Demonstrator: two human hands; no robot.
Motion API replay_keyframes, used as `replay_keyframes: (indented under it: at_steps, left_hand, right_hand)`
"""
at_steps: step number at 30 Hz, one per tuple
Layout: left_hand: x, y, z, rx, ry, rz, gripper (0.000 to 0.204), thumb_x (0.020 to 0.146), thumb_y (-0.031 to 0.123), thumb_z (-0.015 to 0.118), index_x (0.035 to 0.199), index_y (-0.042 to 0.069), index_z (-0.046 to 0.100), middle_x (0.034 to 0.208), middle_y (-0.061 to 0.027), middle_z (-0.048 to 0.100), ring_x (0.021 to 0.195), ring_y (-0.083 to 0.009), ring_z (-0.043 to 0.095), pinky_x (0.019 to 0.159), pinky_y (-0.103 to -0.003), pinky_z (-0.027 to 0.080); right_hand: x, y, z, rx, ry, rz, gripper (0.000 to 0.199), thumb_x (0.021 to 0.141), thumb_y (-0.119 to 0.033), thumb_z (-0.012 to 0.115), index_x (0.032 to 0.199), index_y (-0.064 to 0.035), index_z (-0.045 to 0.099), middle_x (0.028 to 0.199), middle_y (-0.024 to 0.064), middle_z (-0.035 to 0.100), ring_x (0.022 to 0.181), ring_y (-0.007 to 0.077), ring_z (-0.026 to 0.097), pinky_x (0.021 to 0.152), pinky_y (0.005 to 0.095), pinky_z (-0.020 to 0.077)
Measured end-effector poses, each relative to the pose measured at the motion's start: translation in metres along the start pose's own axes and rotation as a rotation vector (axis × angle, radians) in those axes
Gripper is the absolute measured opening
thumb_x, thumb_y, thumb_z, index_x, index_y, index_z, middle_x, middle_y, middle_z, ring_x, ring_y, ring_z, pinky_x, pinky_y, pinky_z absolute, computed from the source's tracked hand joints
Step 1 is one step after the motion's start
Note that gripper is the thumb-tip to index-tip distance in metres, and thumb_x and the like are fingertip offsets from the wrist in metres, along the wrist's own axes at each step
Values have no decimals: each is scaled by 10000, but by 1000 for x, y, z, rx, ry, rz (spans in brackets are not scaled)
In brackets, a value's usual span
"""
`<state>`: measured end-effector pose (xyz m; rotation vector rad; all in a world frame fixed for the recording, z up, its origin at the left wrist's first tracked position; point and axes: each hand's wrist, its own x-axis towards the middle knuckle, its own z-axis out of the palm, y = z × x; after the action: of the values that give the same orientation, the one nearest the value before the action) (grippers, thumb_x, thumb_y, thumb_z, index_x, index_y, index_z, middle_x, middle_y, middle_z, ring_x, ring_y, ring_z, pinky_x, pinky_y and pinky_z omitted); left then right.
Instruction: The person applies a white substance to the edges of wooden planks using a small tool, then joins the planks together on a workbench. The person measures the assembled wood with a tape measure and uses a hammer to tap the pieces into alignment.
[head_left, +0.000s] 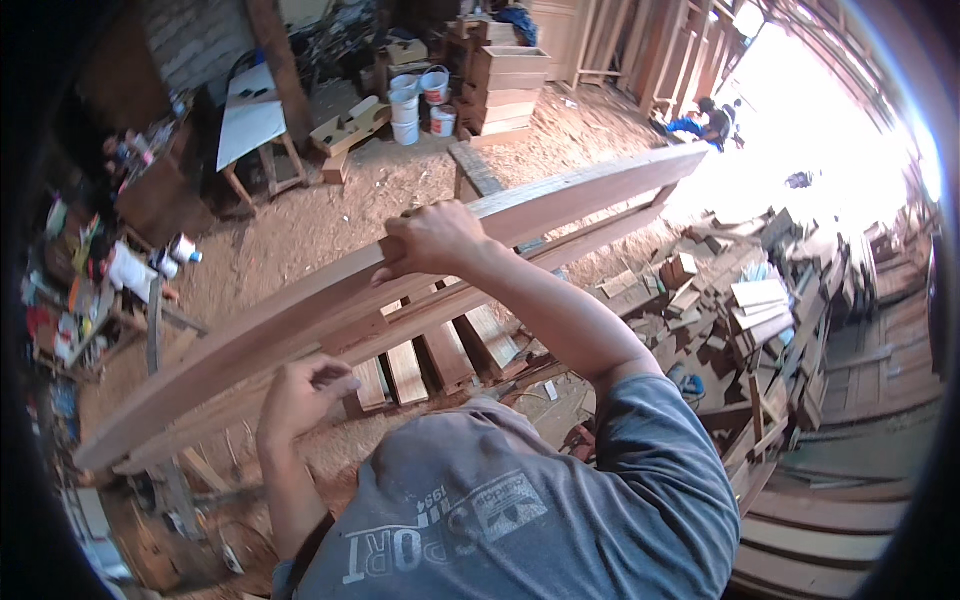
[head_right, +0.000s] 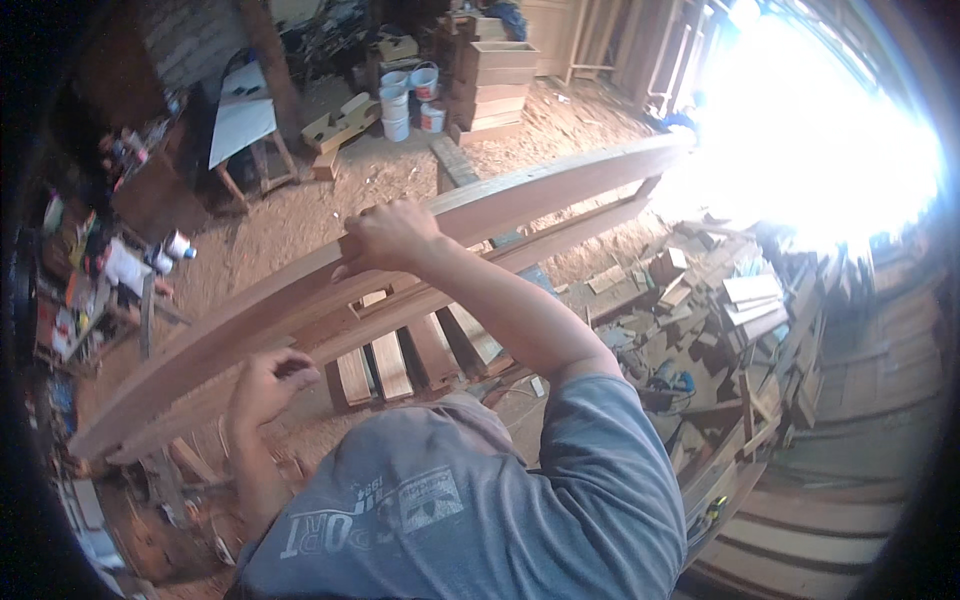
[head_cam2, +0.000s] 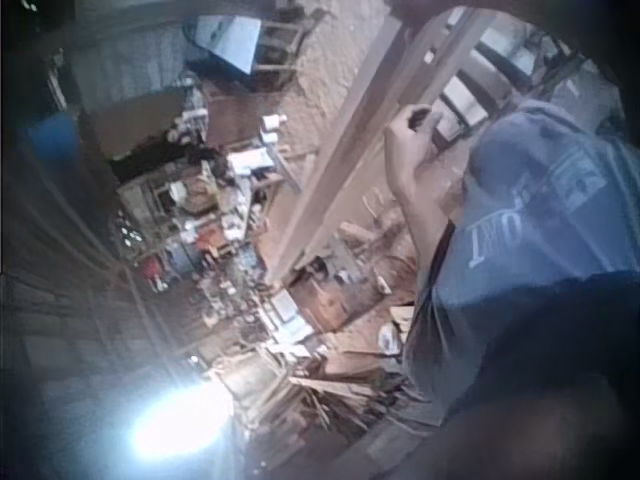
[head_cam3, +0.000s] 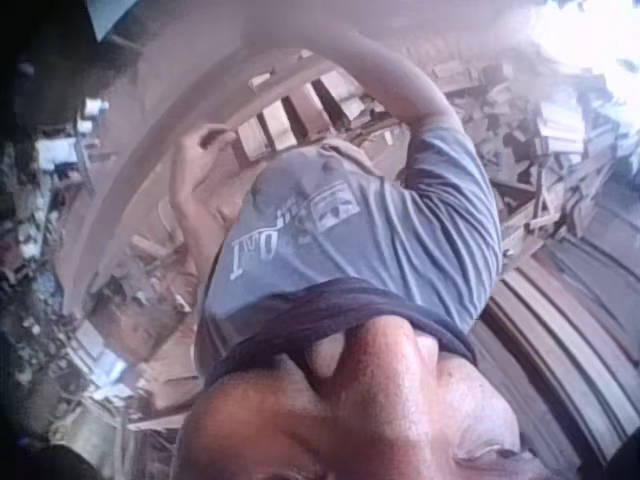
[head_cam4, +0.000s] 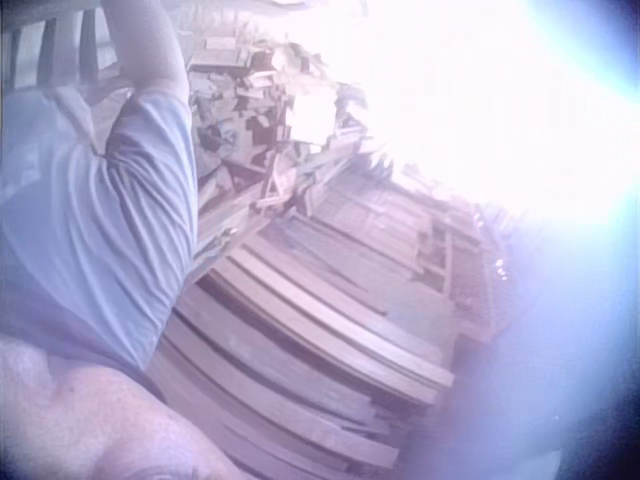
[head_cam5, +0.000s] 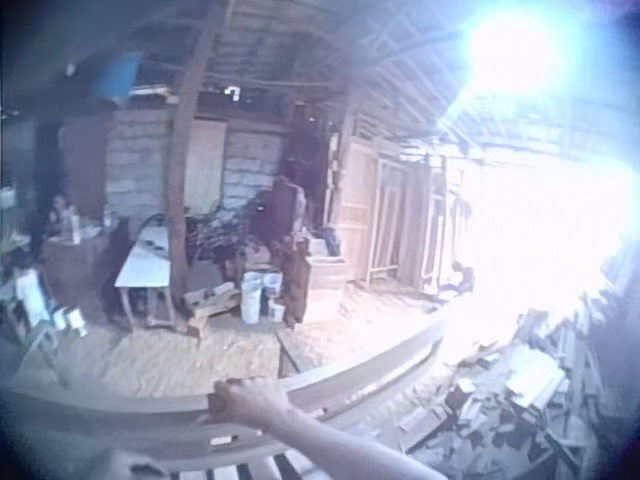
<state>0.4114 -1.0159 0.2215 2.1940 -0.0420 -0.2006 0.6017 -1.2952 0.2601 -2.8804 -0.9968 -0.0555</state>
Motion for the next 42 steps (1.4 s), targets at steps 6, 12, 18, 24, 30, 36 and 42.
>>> replay_keyframes:
  at_steps: [6, 12, 18, 24, 30, 36, 42]
  left_hand:
    - [66, 54, -48, 542, 453, 524, 668, 828, 499, 940, 1279, 41, 760, 1011, -189, 784, 971, -409, 753, 935, -487, 588]
    - [77, 31, -43, 722, 164, 25, 858, 735, 648, 937, 1298, 29, 749, 1142, -232, 798, 1101, -433, 760, 949, -508, 586]
    - [91, 54, -31, 692, 165, -13, 865, 733, 621, 950, 1311, 12, 744, 1160, -250, 799, 1114, -424, 767, 954, -499, 588]
    - [93, 48, -28, 707, 132, 15, 860, 751, 577, 962, 1314, -31, 731, 1203, -278, 785, 1151, -412, 764, 977, -486, 581]
    - [86, 28, -38, 753, 156, 42, 850, 739, 627, 944, 1282, 6, 741, 1174, -247, 792, 1114, -441, 757, 944, -513, 585]
    - [92, 37, -38, 690, 144, 144, 696, 742, 524, 988, 1147, 8, 755, 1021, -233, 806, 995, -427, 783, 867, -503, 593]
    - [150, 0, -54, 782, 134, 258, 619, 703, 446, 1032, 1011, 20, 705, 960, -196, 813, 934, -364, 802, 829, -481, 607]
  right_hand:
    - [-15, 8, -5, 45, 27, -56, 919, 851, -987, 511, 1131, -145, 750, 891, 153, 787, 885, 368, 802, 773, 533, 634]
    - [-19, 85, -98, 102, 771, 61, 750, 984, -828, 541, 1072, -139, 825, 947, 129, 798, 929, 382, 749, 960, 502, 533]
    - [-44, 153, -26, 157, 15, 667, 818, 1099, -747, 322, 1386, -111, 748, 1375, 133, 763, 1301, 347, 698, 1174, 518, 445]
    - [-34, 174, -37, 131, 170, 493, 920, 1086, -798, 247, 1365, -78, 746, 1339, 178, 763, 1354, 365, 666, 1281, 649, 286]
    - [-48, 163, -71, 160, 397, 558, 762, 1110, -687, 352, 1242, -79, 792, 1211, 223, 784, 1258, 369, 710, 1250, 633, 310]
    - [-35, 180, -25, 358, 188, 651, 607, 1087, -587, 496, 1240, -98, 823, 1272, 136, 799, 1227, 291, 748, 1043, 449, 530]
    - [-8, 202, 17, 371, 826, 515, 383, 1056, -454, 611, 1028, -133, 817, 962, 92, 823, 1127, 314, 767, 1072, 461, 511]
